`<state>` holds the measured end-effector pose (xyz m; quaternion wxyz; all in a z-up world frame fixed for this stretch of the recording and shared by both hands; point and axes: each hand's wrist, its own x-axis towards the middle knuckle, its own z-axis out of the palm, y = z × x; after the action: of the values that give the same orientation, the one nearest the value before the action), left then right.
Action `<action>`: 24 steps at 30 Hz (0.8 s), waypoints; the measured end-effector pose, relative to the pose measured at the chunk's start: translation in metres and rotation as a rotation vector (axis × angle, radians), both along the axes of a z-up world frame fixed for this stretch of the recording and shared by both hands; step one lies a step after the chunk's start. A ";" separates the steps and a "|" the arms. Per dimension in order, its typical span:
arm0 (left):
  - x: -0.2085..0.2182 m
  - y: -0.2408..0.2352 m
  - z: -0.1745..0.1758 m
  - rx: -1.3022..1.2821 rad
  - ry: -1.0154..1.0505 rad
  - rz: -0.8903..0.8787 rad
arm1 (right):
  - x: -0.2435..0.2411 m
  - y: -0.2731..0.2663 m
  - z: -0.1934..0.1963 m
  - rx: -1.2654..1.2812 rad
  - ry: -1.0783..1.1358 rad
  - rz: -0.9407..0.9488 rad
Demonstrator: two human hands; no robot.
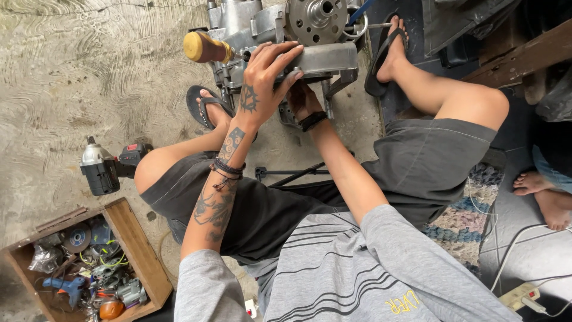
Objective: The person sits on the floor and cleans a disassembled engine block using a wire brush. They scrub various parts of the engine, including the cylinder head and crankcase, and also clean a small metal component held in their hands.
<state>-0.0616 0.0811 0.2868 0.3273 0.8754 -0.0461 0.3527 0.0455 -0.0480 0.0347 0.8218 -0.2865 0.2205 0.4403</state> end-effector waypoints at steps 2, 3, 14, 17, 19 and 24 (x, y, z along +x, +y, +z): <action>0.000 0.000 0.004 -0.002 -0.005 -0.001 | -0.001 0.001 0.001 -0.013 0.067 -0.040; -0.001 -0.001 0.005 -0.008 -0.006 0.002 | -0.003 0.001 0.001 -0.030 0.139 -0.077; -0.002 -0.002 0.005 -0.009 0.017 0.005 | -0.015 0.008 0.053 -0.322 0.042 -0.084; -0.002 -0.002 0.003 -0.013 0.015 0.008 | -0.009 0.010 0.046 -0.194 0.141 -0.125; -0.001 -0.001 0.003 -0.016 0.017 0.010 | -0.005 0.010 0.035 -0.084 0.212 -0.151; -0.001 -0.001 0.003 -0.011 0.019 0.015 | -0.008 0.012 0.025 -0.139 0.115 0.016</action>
<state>-0.0630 0.0798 0.2894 0.3301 0.8771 -0.0347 0.3472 0.0371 -0.0358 0.0598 0.7825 -0.3187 0.2952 0.4461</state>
